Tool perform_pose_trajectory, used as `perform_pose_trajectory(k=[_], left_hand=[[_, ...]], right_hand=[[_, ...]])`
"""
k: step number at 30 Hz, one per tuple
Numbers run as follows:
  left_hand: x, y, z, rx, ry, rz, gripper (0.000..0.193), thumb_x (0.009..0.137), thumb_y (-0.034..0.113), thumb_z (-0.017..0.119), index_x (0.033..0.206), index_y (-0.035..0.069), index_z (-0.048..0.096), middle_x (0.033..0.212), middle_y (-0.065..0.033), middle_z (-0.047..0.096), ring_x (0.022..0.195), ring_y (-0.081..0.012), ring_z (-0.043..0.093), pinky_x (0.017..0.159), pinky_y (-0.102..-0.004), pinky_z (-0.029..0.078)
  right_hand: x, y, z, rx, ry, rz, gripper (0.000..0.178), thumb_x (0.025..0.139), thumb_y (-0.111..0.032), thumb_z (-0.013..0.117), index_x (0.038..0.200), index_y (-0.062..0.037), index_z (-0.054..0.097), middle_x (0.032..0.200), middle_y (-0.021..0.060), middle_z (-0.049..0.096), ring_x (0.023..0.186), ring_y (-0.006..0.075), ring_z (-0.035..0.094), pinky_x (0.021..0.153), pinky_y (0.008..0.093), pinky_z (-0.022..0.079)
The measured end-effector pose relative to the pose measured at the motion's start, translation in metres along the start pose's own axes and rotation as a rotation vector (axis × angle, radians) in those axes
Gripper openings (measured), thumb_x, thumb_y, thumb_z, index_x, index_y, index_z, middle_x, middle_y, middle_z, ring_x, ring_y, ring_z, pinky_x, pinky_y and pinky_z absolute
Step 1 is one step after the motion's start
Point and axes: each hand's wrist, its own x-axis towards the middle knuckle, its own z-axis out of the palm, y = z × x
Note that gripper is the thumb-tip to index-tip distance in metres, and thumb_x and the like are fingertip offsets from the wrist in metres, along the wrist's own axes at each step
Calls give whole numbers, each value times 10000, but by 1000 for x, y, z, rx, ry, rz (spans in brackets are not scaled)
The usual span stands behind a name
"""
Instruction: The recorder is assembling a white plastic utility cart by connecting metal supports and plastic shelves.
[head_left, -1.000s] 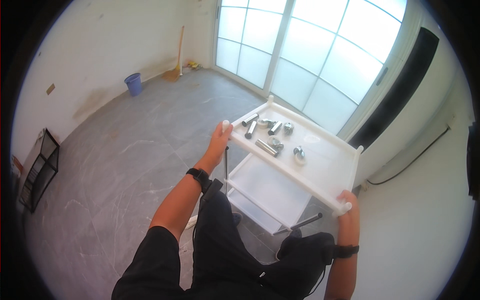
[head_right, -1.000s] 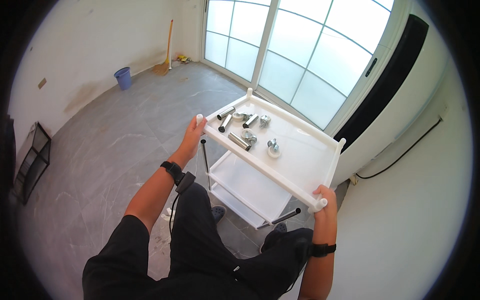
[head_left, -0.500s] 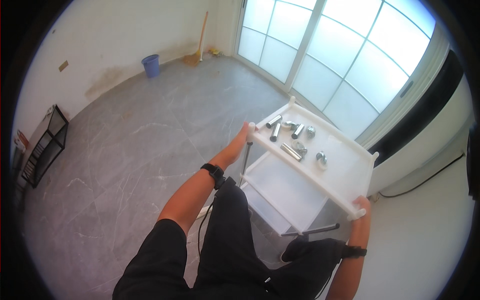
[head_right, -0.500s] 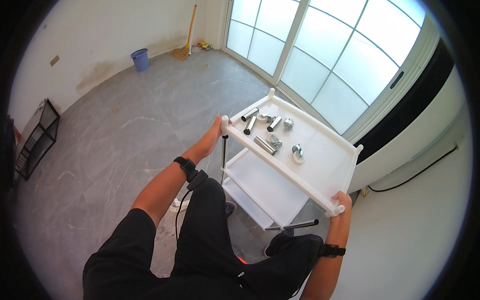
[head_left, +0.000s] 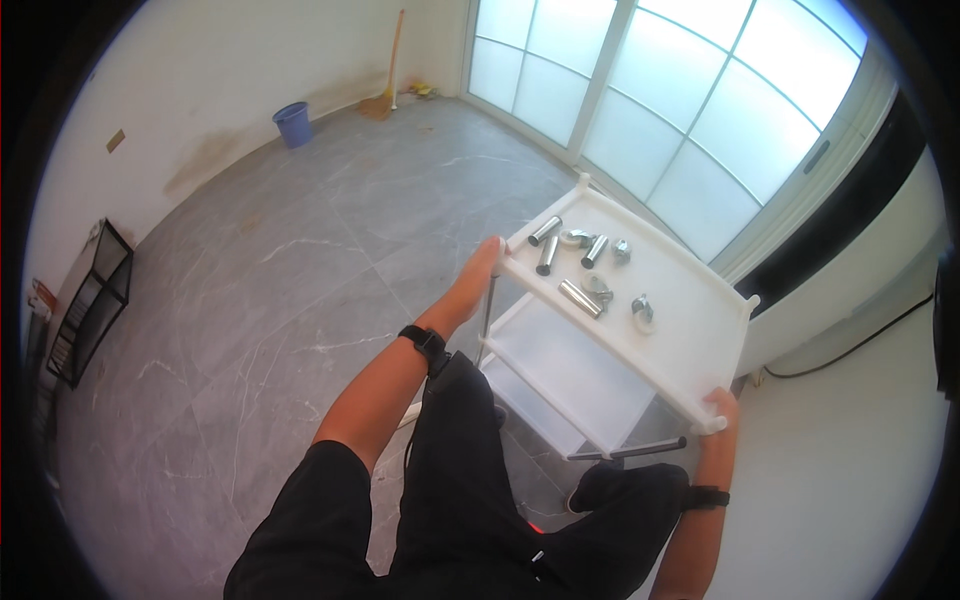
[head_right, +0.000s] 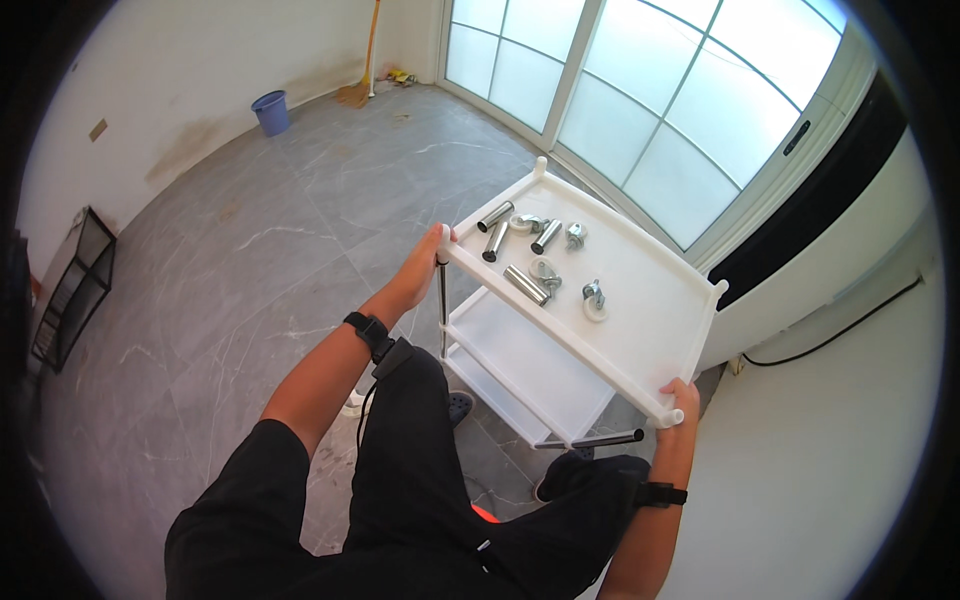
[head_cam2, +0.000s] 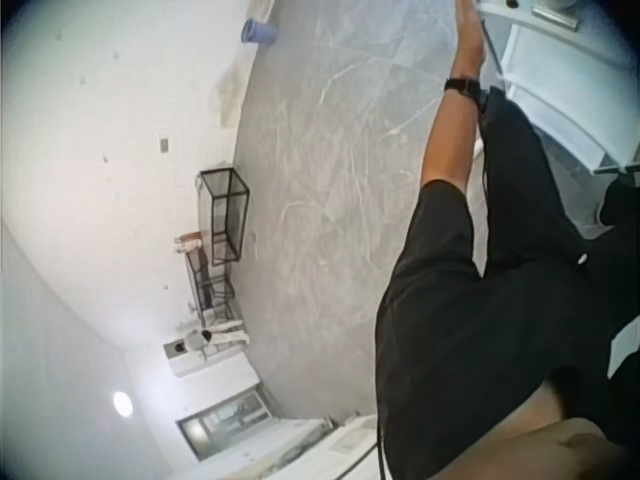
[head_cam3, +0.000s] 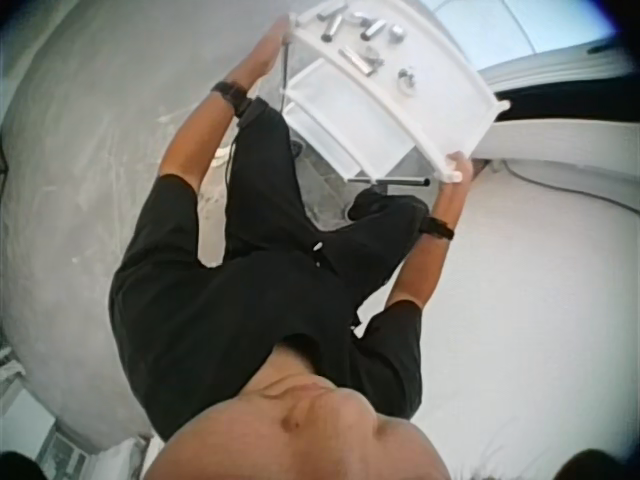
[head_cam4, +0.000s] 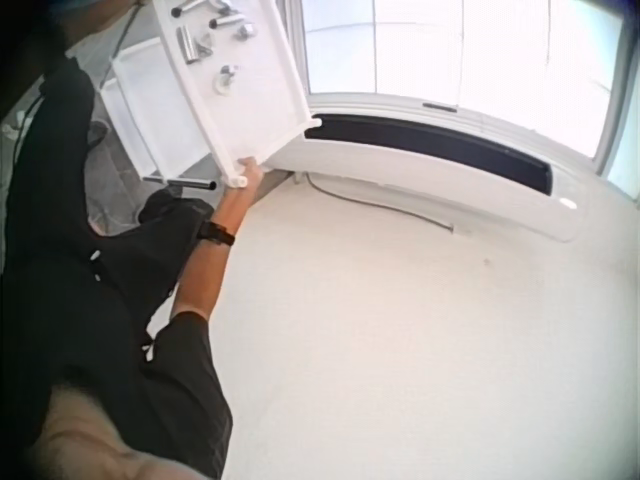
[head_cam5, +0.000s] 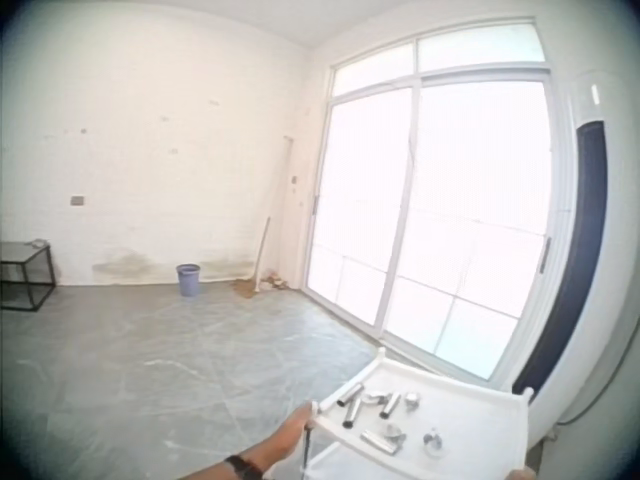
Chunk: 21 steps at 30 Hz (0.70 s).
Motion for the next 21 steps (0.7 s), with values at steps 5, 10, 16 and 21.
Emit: perform_pose_trajectory(k=[5,10,16,21], left_hand=[[-3,-4,-2,-47,25,5,379,1052,466,368,1008,136,549,975,21,484,967,-119,417,921,-287,314],[5,-10,3,-19,7,16,321,1032,411,427,913,140,554,938,19,480,956,-125,417,917,-278,304],[7,1,-5,-147,37,2,288,993,350,464,920,92,568,921,-7,488,932,-132,436,901,-286,319],[3,8,9,-181,67,1,267,975,338,484,895,96,564,905,-8,485,954,-133,432,924,-280,300]], right_hand=[[-11,-6,10,20,-47,11,281,701,-115,542,943,24,578,908,114,595,817,235,572,748,325,465],[-14,7,3,-73,-80,-175,150,797,-164,557,834,-21,579,858,82,587,818,214,569,758,338,459],[-24,-9,15,-44,-45,-22,372,654,-81,556,1003,45,588,888,97,574,800,222,563,734,312,465],[-35,-18,18,64,-23,81,402,659,-57,551,1044,54,573,921,100,576,822,228,564,744,316,469]])
